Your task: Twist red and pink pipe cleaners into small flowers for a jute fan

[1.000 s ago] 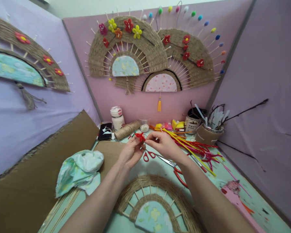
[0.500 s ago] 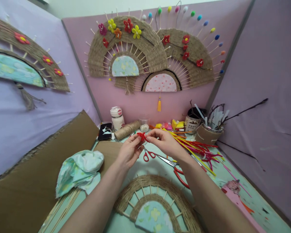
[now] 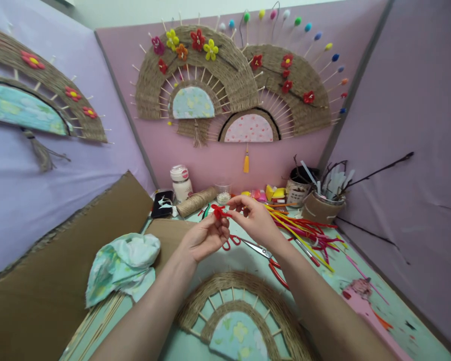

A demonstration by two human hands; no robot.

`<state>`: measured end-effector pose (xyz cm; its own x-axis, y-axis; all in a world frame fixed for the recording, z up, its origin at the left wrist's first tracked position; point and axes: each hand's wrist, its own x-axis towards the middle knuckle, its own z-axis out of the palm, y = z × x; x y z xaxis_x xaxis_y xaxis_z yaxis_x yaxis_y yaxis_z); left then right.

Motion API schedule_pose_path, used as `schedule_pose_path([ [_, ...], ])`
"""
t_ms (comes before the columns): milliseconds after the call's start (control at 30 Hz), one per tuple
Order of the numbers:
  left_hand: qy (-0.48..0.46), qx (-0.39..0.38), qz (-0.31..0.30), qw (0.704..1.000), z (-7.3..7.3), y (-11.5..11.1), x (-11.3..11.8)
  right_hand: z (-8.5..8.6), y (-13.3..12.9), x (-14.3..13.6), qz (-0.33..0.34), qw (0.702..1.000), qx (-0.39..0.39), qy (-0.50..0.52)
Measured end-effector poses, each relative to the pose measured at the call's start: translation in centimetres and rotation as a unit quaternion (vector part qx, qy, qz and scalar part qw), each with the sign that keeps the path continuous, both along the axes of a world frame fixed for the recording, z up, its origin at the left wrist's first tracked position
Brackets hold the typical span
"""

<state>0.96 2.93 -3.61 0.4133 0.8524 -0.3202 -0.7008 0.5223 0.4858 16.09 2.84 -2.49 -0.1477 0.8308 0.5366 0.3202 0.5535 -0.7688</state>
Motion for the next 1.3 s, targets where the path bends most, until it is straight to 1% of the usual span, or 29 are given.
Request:
schedule_pose_path([
  [67,-0.011,-0.006,0.005,1.000,0.1,0.0,0.1,0.0,0.0,0.0,-0.005,0.999,0.036,-0.016],
  [167,-0.036,-0.025,0.013,0.999,0.2,0.1,0.1,-0.1,0.0,0.1,0.002,0.997,0.063,-0.036],
  [267,-0.045,-0.043,0.008,0.998,0.5,0.1,0.2,-0.2,0.1,0.1,0.006,0.997,0.070,-0.042],
  [433,-0.028,-0.061,0.007,0.998,1.1,-0.3,0.4,-0.5,0.4,0.2,0.010,0.997,0.070,-0.040],
  [567,-0.028,-0.072,0.009,0.997,1.5,-0.7,0.7,-0.7,0.4,0.2,0.008,0.993,0.094,-0.066],
  [700,-0.019,-0.059,0.008,0.998,1.4,-0.9,0.9,-0.7,0.3,0.2,-0.004,0.988,0.114,-0.108],
  [767,0.003,-0.035,0.008,0.999,1.0,-0.8,0.9,-0.6,0.2,0.3,-0.001,0.987,0.106,-0.118],
  [833,0.040,0.007,0.006,0.999,0.5,-0.6,0.8,-0.5,0.2,0.5,0.010,0.988,0.093,-0.121],
  [967,0.118,0.105,-0.017,0.987,-0.3,-0.1,0.1,-0.3,0.3,0.8,0.036,0.990,0.052,-0.122],
  [1033,0.162,0.141,-0.036,0.976,-0.4,0.1,-0.2,-0.2,0.3,0.8,0.058,0.992,0.006,-0.109],
  [1100,0.209,0.182,-0.039,0.960,-0.4,0.2,-0.6,-0.3,0.2,0.8,0.092,0.991,-0.063,-0.078],
  [1200,0.292,0.258,-0.006,0.921,-0.5,0.4,-1.0,-0.7,0.3,0.7,0.143,0.973,-0.179,0.009],
  [1233,0.322,0.284,0.007,0.903,-0.4,0.5,-1.0,-0.8,0.3,0.6,0.161,0.962,-0.218,0.043],
  [1300,0.375,0.338,0.025,0.863,-0.2,0.5,-1.2,-1.0,0.4,0.6,0.201,0.928,-0.294,0.108],
])
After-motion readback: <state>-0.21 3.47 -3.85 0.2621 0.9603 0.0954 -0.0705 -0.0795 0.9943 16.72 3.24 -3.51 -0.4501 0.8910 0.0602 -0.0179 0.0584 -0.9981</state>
